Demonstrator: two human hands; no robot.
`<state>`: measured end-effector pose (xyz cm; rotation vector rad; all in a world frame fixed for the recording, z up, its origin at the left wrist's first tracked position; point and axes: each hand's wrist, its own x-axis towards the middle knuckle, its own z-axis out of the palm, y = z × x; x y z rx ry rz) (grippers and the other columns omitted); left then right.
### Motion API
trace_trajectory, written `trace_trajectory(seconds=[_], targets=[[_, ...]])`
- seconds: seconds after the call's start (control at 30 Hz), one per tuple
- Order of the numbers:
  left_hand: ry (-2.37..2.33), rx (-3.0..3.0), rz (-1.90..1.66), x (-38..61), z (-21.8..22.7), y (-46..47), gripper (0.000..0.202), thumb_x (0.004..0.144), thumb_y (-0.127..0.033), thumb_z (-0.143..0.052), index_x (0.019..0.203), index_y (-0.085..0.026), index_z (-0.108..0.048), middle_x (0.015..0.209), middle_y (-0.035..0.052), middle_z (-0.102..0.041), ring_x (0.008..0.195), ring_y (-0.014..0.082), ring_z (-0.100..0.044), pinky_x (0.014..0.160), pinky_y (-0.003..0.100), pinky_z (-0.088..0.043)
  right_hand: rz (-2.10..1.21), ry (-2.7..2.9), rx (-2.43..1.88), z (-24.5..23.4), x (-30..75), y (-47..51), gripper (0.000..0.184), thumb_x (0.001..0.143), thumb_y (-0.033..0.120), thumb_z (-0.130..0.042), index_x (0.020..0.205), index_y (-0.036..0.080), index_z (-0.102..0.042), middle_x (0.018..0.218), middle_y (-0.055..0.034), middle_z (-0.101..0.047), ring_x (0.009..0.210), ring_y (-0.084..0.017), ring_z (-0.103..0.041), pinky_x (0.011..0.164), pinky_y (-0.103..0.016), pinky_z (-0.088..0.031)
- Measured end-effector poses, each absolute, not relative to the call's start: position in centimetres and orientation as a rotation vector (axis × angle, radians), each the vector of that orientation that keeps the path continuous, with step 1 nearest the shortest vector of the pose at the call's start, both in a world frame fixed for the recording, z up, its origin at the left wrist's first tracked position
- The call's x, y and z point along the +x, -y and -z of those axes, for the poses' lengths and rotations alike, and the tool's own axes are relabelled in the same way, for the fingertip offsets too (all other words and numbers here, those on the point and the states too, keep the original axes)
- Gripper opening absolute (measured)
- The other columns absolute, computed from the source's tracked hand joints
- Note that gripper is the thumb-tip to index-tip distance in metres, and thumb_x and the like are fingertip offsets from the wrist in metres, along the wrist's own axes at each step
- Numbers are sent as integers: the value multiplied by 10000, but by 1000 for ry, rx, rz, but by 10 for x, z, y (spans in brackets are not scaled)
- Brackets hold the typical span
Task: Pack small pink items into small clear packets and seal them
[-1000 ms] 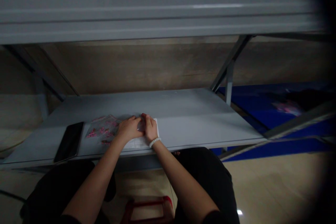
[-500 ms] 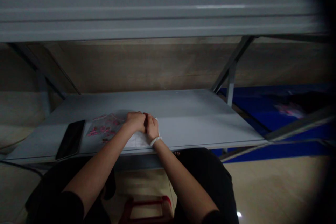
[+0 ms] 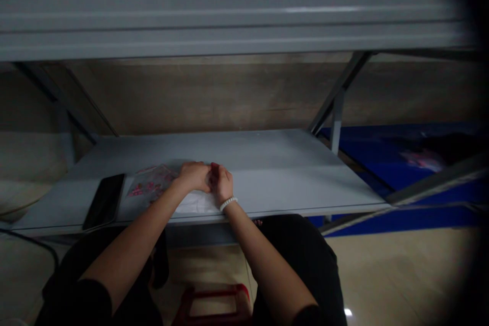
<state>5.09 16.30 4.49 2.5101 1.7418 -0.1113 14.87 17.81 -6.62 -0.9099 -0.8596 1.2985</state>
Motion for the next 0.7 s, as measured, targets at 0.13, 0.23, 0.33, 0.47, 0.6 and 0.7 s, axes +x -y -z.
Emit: trace_trajectory(seconds=[0.13,0.23,0.33,0.47,0.6,0.7], targets=[[-1735,2490,7,31,-34,-160,499,584,-540,-712,1017,-294,-668,965,57,-715,895,280,-654,731,319,-473,-1359,722,-907,62,152,-178,438,828,524,-447,931,167,-679,992,-115,-725,882,-221,-671,714,-321,-508],[-1721,2465,-88,20,-25,-157,501,609,-540,-704,1044,-295,-662,976,53,-714,893,274,-655,721,312,-467,-1397,665,-892,59,154,-177,416,834,513,-453,922,169,-669,1015,-128,-721,943,-230,-663,736,-328,-504],[-1716,2435,-182,13,-17,-156,542,609,-520,-718,1089,-278,-650,1008,66,-708,898,273,-653,730,312,-466,-1423,628,-877,57,156,-177,401,841,509,-451,911,176,-663,1011,-128,-723,978,-239,-656,775,-348,-498],[-1695,2413,-279,8,-12,-155,541,602,-492,-737,1087,-269,-651,1010,65,-701,891,262,-652,746,312,-466,-1457,599,-858,57,161,-179,380,847,505,-444,880,191,-655,989,-118,-730,1025,-247,-646,843,-379,-482],[-1669,2412,-357,6,-12,-155,505,594,-472,-748,1046,-263,-664,976,58,-690,862,258,-645,744,321,-471,-1502,596,-837,56,166,-180,393,864,513,-403,882,204,-645,1012,-120,-725,1073,-257,-628,883,-418,-470],[-1664,2415,-425,6,-14,-153,487,610,-443,-746,1048,-250,-657,992,63,-677,890,260,-634,785,337,-467,-1523,590,-819,55,168,-179,382,874,488,-389,901,206,-645,1063,-120,-710,1103,-249,-614,912,-421,-459]])
